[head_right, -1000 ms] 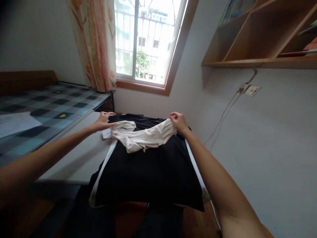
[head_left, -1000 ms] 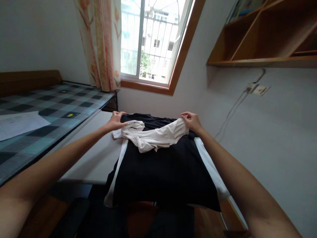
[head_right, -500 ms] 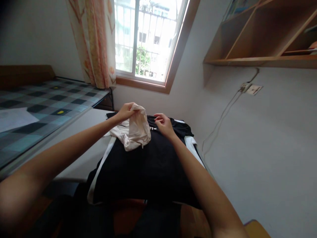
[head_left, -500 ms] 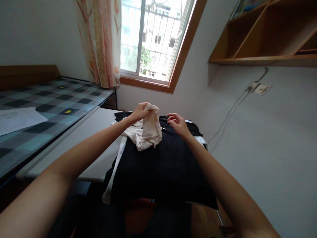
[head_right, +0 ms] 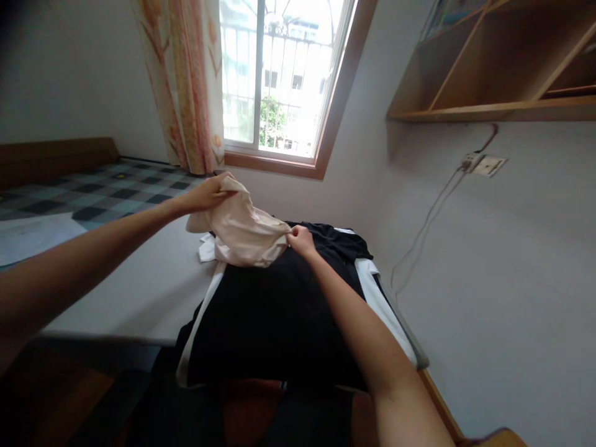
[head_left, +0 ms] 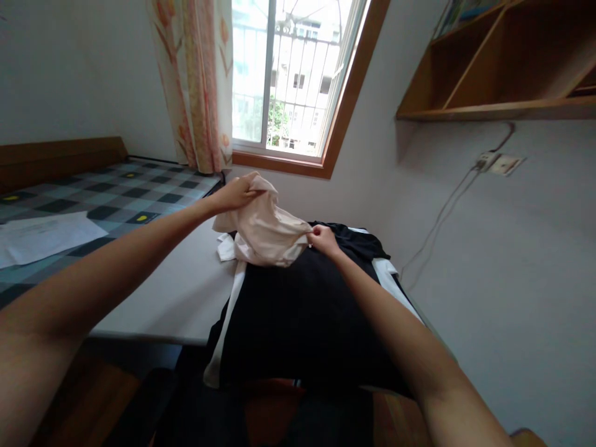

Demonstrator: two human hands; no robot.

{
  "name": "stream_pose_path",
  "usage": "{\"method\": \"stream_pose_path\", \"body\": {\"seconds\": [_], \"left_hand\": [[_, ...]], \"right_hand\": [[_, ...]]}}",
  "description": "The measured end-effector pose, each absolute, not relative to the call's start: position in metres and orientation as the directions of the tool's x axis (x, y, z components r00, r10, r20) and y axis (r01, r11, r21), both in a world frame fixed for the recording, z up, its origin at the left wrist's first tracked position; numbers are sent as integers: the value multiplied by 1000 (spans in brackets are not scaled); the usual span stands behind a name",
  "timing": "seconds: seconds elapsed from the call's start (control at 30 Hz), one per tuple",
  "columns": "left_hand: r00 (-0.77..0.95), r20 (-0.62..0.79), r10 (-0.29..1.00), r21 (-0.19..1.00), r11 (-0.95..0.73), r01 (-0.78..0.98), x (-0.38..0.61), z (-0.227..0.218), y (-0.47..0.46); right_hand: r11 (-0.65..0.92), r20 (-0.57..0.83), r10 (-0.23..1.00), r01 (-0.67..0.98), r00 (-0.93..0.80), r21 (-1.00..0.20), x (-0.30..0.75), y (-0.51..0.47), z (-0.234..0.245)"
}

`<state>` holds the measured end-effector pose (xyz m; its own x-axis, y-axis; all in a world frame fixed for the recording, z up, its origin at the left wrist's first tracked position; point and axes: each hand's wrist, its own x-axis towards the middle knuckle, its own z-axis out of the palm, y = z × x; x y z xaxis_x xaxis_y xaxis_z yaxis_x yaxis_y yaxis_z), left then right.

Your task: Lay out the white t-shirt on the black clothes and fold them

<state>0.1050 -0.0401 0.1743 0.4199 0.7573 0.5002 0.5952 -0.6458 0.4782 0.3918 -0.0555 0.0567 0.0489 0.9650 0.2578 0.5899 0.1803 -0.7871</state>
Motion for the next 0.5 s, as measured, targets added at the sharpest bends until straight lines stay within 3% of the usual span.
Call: {"method": "stream_pose_path", "body": {"seconds": [0.07,0.13,0.23,0.33,0.43,0.5], "left_hand": [[507,307,805,408,-593,694,88,176,-40],[510,140,849,354,-524,775,75,173,-40],[366,250,896,419,-441,794,66,164,-39],[232,368,900,617,-423,664,66,157,-40],[203,298,933,809,-359,465,68,156,-43],[248,271,930,837,-355,417,69,157,-44]], "right_hand": [[202,328,924,477,197,-856,409,-48,82],[255,333,922,339,197,-906,424,-49,104],[247,245,969,174,-36,-953,435,-66,123],[161,133,969,121,-208,-980,438,-89,129],[30,-50,922,202,-384,-979,441,-104,131],[-30,-201,851,338,-485,-941,440,-109,130]]}}
